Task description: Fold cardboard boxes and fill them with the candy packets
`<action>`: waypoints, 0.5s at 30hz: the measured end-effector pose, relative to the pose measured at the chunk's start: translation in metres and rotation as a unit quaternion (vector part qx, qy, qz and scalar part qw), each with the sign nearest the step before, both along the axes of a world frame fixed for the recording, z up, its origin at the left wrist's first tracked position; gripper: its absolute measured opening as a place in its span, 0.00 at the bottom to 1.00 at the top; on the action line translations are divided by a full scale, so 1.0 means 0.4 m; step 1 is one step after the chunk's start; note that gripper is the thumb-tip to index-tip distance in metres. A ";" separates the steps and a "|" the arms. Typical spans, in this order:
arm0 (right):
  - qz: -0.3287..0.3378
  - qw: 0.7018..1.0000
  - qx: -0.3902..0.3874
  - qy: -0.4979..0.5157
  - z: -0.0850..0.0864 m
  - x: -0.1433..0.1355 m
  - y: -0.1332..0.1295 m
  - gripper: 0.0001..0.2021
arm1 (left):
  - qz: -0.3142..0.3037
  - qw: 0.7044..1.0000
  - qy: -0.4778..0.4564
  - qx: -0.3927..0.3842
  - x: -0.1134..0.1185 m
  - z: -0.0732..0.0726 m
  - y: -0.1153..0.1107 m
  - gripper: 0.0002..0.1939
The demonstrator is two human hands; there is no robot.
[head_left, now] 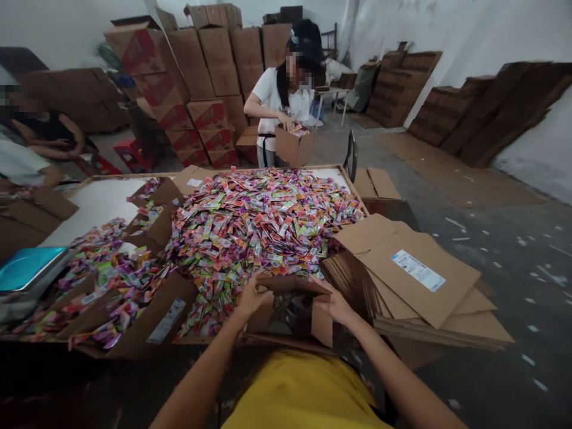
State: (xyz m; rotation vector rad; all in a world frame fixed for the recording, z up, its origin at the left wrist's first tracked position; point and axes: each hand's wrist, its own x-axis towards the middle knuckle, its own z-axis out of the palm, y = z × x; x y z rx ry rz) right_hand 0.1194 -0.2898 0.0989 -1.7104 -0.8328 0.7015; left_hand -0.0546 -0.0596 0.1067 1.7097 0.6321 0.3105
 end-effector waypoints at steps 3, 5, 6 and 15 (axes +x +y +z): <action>0.037 0.999 0.036 0.010 0.018 0.005 -0.030 0.26 | -0.021 0.998 -0.036 -0.040 -0.031 -0.023 0.017 0.29; 0.058 0.997 0.035 0.032 0.025 0.006 -0.044 0.20 | -0.018 0.996 -0.027 -0.079 -0.063 -0.022 0.012 0.19; 0.068 0.996 0.033 0.038 0.027 0.004 -0.047 0.17 | -0.011 0.995 -0.025 -0.099 -0.078 -0.020 0.008 0.16; 0.189 0.922 -0.095 -0.325 0.076 -0.013 -0.066 0.28 | -0.024 0.986 -0.055 -0.154 -0.125 0.004 0.020 0.09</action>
